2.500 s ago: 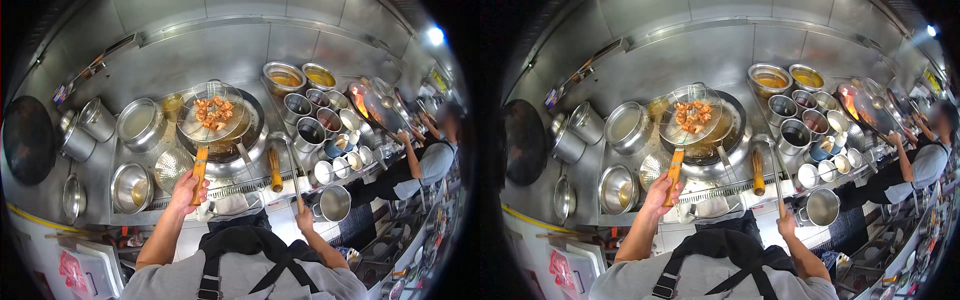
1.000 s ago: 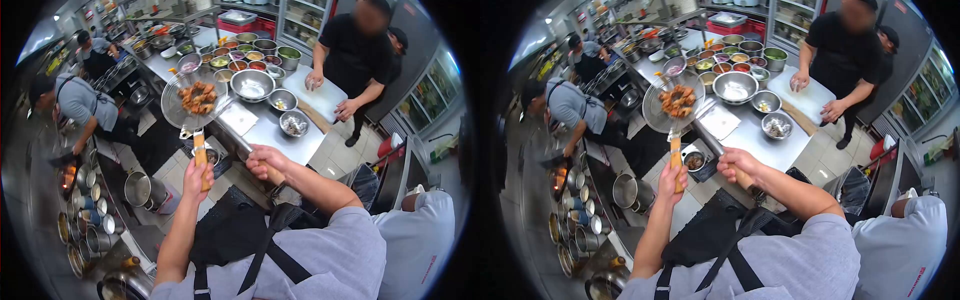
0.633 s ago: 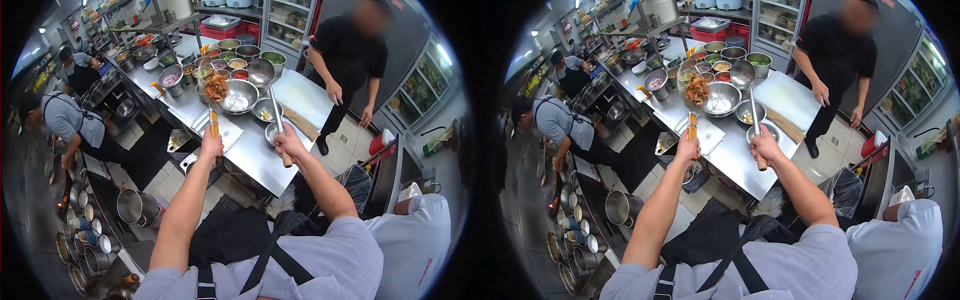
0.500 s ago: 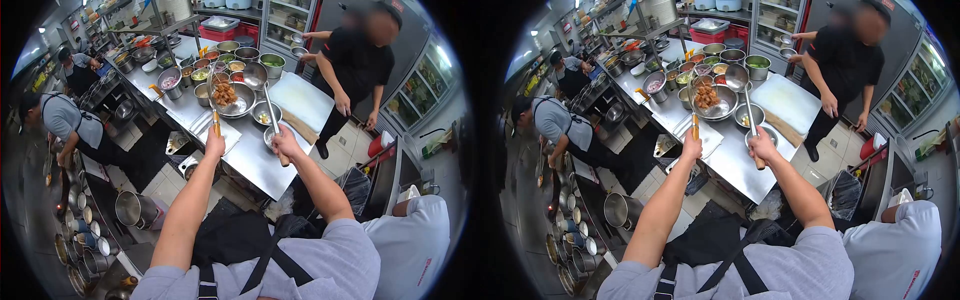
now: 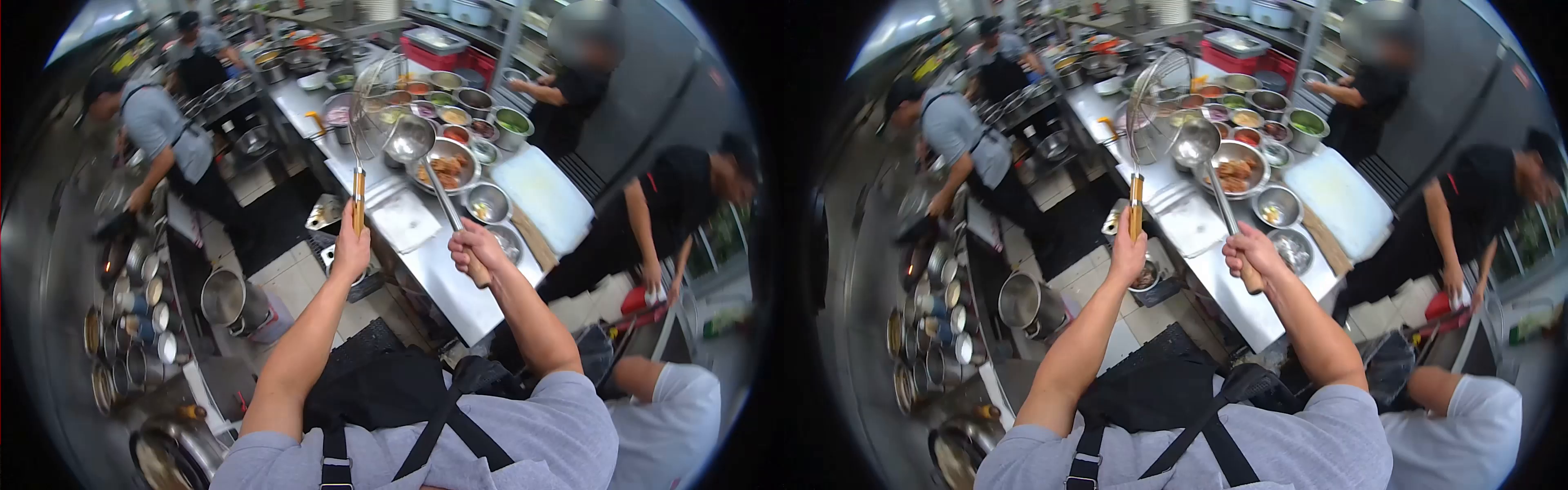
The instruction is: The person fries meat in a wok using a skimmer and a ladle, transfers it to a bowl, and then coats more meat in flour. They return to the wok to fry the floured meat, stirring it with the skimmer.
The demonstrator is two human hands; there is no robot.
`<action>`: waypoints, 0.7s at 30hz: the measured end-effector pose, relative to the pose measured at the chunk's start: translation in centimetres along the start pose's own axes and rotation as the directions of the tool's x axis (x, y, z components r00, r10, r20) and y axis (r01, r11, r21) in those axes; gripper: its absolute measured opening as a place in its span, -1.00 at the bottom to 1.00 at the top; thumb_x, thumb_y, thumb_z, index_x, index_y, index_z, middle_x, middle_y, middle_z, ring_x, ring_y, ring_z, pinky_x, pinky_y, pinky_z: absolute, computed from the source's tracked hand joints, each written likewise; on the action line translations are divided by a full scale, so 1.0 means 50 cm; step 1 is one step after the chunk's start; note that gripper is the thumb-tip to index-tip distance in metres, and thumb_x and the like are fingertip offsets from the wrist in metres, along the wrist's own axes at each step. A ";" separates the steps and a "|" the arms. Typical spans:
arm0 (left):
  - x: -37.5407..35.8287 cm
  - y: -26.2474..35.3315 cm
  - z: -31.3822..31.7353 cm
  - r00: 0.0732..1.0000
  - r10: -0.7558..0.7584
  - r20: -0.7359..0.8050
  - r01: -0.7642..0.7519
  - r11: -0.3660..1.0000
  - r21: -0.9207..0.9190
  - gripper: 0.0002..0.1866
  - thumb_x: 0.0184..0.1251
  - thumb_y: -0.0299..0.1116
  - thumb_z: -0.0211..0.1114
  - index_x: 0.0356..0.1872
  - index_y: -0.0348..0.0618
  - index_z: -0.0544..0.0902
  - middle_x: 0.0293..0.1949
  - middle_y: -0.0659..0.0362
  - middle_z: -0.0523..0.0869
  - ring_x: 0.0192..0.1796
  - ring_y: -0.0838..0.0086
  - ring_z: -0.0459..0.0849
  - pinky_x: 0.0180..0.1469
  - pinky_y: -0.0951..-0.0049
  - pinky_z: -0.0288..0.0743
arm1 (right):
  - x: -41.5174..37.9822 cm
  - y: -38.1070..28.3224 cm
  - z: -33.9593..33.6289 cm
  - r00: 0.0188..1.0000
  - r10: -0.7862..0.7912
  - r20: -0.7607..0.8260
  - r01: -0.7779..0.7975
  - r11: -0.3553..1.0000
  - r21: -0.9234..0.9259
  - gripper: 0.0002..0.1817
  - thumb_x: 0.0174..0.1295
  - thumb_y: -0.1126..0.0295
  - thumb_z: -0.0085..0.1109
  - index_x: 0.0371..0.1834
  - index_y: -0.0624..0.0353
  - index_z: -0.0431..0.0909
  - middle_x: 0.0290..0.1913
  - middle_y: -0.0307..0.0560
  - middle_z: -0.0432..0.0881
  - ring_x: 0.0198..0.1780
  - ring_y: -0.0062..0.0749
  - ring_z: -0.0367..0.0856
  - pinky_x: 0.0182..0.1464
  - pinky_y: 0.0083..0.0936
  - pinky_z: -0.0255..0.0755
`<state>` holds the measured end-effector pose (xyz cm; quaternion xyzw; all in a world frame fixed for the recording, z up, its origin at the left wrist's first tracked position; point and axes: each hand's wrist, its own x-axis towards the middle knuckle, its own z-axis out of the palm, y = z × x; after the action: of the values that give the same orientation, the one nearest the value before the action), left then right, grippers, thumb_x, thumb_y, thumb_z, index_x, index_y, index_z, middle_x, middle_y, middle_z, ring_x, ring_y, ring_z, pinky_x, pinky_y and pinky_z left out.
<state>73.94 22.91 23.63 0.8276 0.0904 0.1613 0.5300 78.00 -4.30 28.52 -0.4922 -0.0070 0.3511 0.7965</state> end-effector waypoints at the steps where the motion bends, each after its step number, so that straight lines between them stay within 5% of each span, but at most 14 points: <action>1: -0.021 -0.036 -0.028 0.991 0.112 -0.072 -0.110 0.993 0.041 -0.29 0.31 -0.53 0.09 0.50 -0.22 0.10 0.37 -0.12 0.38 0.40 0.12 0.39 0.41 0.28 0.25 | 0.015 0.015 0.016 0.993 0.042 0.110 -0.045 0.999 0.027 -0.75 0.34 0.47 0.01 -0.03 -0.01 0.19 -0.48 -0.21 0.37 -0.64 -0.58 0.35 -0.66 -0.56 0.26; 3: -0.083 -0.075 -0.112 0.994 0.015 -0.105 -0.019 0.999 -0.044 -0.30 0.32 -0.55 0.08 0.50 -0.22 0.10 0.36 -0.08 0.37 0.40 0.19 0.36 0.42 0.32 0.21 | 0.026 0.045 0.085 0.976 0.127 0.178 -0.140 0.988 0.059 -0.63 0.35 0.47 0.00 0.14 -0.01 0.14 -0.48 -0.21 0.37 -0.65 -0.57 0.34 -0.66 -0.56 0.26; 4: -0.115 -0.128 -0.147 0.966 0.143 -0.215 -0.125 0.988 0.095 -0.30 0.35 -0.57 0.07 0.51 -0.14 0.09 0.11 0.05 0.53 0.05 0.35 0.60 0.10 0.39 0.52 | 0.030 0.059 0.122 0.961 0.179 0.210 -0.191 0.981 0.041 -0.55 0.35 0.47 -0.01 0.23 -0.02 0.08 -0.47 -0.20 0.37 -0.65 -0.57 0.34 -0.66 -0.57 0.27; 6: -0.212 -0.213 -0.241 0.947 0.072 -0.314 -0.039 0.993 0.111 -0.30 0.36 -0.55 0.08 0.52 -0.09 0.09 0.12 0.01 0.56 0.05 0.26 0.63 0.09 0.33 0.54 | 0.042 0.087 0.185 0.909 0.282 0.308 -0.292 0.956 -0.014 -0.40 0.36 0.47 -0.01 0.40 -0.03 -0.03 -0.47 -0.20 0.36 -0.65 -0.56 0.34 -0.65 -0.56 0.29; 8: -0.301 -0.233 -0.332 0.916 0.002 -0.402 0.046 0.993 0.110 -0.29 0.37 -0.52 0.09 0.53 -0.03 0.09 0.14 -0.04 0.59 0.06 0.16 0.67 0.08 0.27 0.56 | 0.061 0.116 0.254 0.819 0.375 0.434 -0.385 0.920 -0.070 -0.54 0.37 0.46 -0.02 0.30 -0.02 0.13 -0.46 -0.21 0.35 -0.65 -0.61 0.33 -0.64 -0.58 0.30; 10: -0.400 -0.185 -0.421 0.849 -0.288 -0.443 0.120 0.921 -0.370 -0.28 0.41 -0.58 0.06 0.54 0.10 0.06 -0.38 0.34 0.43 -0.59 0.74 0.31 -0.62 0.66 0.25 | 0.068 0.147 0.342 0.717 0.457 0.527 -0.444 0.881 -0.160 -0.65 0.38 0.46 -0.02 0.19 -0.02 0.25 -0.46 -0.22 0.35 -0.64 -0.64 0.32 -0.64 -0.63 0.29; 14: -0.598 -0.135 -0.564 0.666 -0.384 -0.639 0.089 0.892 -0.443 -0.30 0.42 -0.56 0.08 0.52 0.12 0.08 -0.35 0.31 0.45 -0.56 0.69 0.35 -0.59 0.63 0.29 | 0.071 0.245 0.533 0.584 0.614 0.531 -0.511 0.786 -0.347 -0.68 0.35 0.47 0.01 0.15 0.03 0.34 -0.46 -0.22 0.34 -0.69 -0.64 0.27 -0.68 -0.63 0.25; 17: -0.756 -0.109 -0.643 0.489 -0.437 -0.755 0.043 0.876 -0.480 -0.27 0.42 -0.57 0.07 0.55 0.09 0.02 -0.37 0.32 0.47 -0.56 0.69 0.35 -0.58 0.61 0.31 | 0.053 0.340 0.679 0.399 0.692 0.601 -0.565 0.702 -0.434 -0.68 0.35 0.47 0.00 0.15 0.04 0.34 -0.45 -0.21 0.34 -0.70 -0.64 0.27 -0.69 -0.61 0.25; 18: -0.814 -0.114 -0.666 0.430 -0.437 -0.790 0.021 0.880 -0.475 -0.27 0.43 -0.58 0.06 0.55 0.09 0.02 -0.38 0.31 0.46 -0.55 0.68 0.35 -0.57 0.61 0.31 | 0.057 0.380 0.723 0.279 0.704 0.653 -0.544 0.677 -0.496 -0.61 0.38 0.47 -0.03 0.22 -0.06 0.16 -0.42 -0.16 0.36 -0.63 -0.57 0.33 -0.66 -0.59 0.21; 21: -0.974 -0.109 -0.726 0.288 -0.409 -0.866 0.024 0.907 -0.420 -0.26 0.42 -0.59 0.05 0.56 0.09 0.01 -0.38 0.29 0.45 -0.55 0.67 0.34 -0.58 0.62 0.30 | 0.014 0.490 0.864 0.140 0.753 0.642 -0.515 0.610 -0.603 -0.54 0.38 0.46 -0.02 0.30 -0.03 0.11 -0.42 -0.15 0.37 -0.65 -0.57 0.32 -0.65 -0.58 0.24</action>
<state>15.49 40.38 24.38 0.4561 0.4660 0.5490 0.5229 49.58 36.37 31.21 -0.2899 -0.2355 0.8453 0.3822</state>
